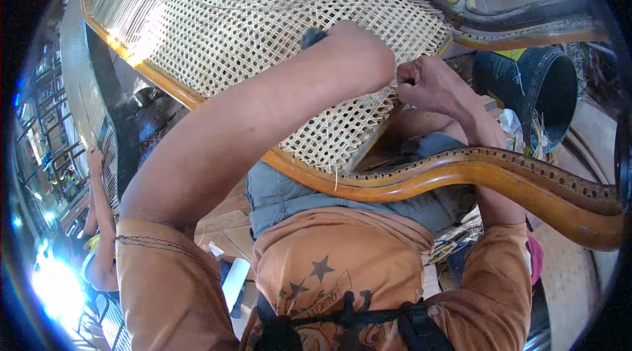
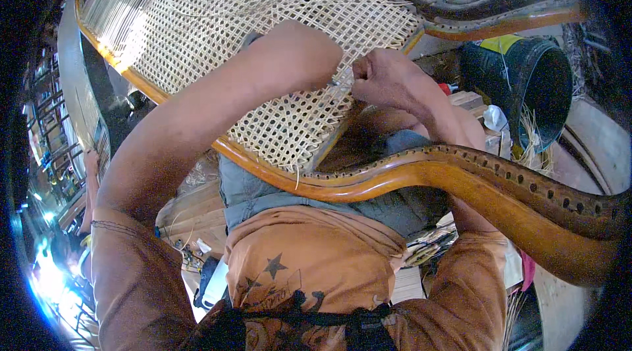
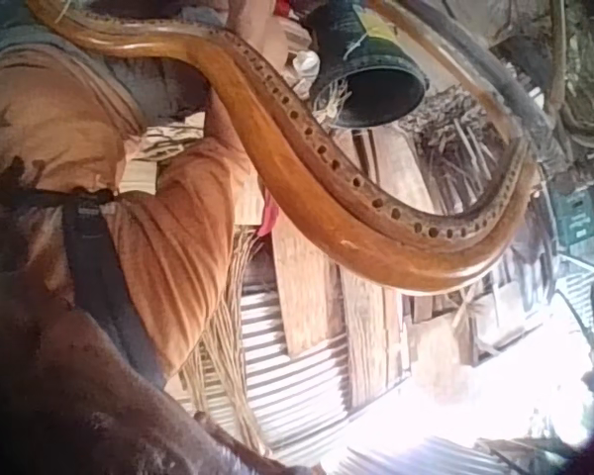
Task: Weaving the mesh seat of a wooden chair using thin rattan or cane strips.
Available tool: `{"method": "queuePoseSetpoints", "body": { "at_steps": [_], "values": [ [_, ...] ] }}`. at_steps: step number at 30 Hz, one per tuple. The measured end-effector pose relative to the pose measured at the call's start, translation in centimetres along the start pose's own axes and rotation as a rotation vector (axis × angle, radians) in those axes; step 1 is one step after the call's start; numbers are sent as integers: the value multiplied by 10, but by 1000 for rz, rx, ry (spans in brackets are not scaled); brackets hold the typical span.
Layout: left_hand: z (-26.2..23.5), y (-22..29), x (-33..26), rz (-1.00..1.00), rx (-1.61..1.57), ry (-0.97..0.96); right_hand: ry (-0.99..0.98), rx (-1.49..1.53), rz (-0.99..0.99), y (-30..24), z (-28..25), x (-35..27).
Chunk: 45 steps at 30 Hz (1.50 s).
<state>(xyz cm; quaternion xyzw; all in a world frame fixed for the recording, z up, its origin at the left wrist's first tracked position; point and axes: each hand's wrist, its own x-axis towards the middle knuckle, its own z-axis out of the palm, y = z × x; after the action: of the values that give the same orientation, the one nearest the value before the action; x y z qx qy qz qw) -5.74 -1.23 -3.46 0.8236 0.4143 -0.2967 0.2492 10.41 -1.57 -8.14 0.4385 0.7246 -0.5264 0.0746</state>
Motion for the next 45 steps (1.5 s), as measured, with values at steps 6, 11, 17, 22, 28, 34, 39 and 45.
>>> {"method": "queuePoseSetpoints", "body": {
  "at_steps": [6, 11, 17, 22, 28, 34, 39, 45],
  "values": [
    [-22, 18, 18, -13, 0, -250, 33, 27, -10, 4, -2, 1],
    [-8, 4, 38, 3, -31, -369, 56, -129, -107, 25, 14, 9],
    [-5, -3, 52, 80, -50, -485, -15, -257, -110, 14, 7, 6],
    [2, -15, 42, 45, -314, -562, -54, -293, -115, 5, 4, 11],
    [-4, -13, 31, -88, -390, -501, -81, -287, -104, 13, 9, 17],
    [2, -6, 16, 29, -69, -126, -63, -308, -78, 6, 4, 11],
    [8, -6, 7, 12, -76, -69, -40, -146, -205, 18, 6, 5],
    [15, -4, 15, -87, -136, -93, 0, -263, -90, 8, 9, 6]
  ]
}}
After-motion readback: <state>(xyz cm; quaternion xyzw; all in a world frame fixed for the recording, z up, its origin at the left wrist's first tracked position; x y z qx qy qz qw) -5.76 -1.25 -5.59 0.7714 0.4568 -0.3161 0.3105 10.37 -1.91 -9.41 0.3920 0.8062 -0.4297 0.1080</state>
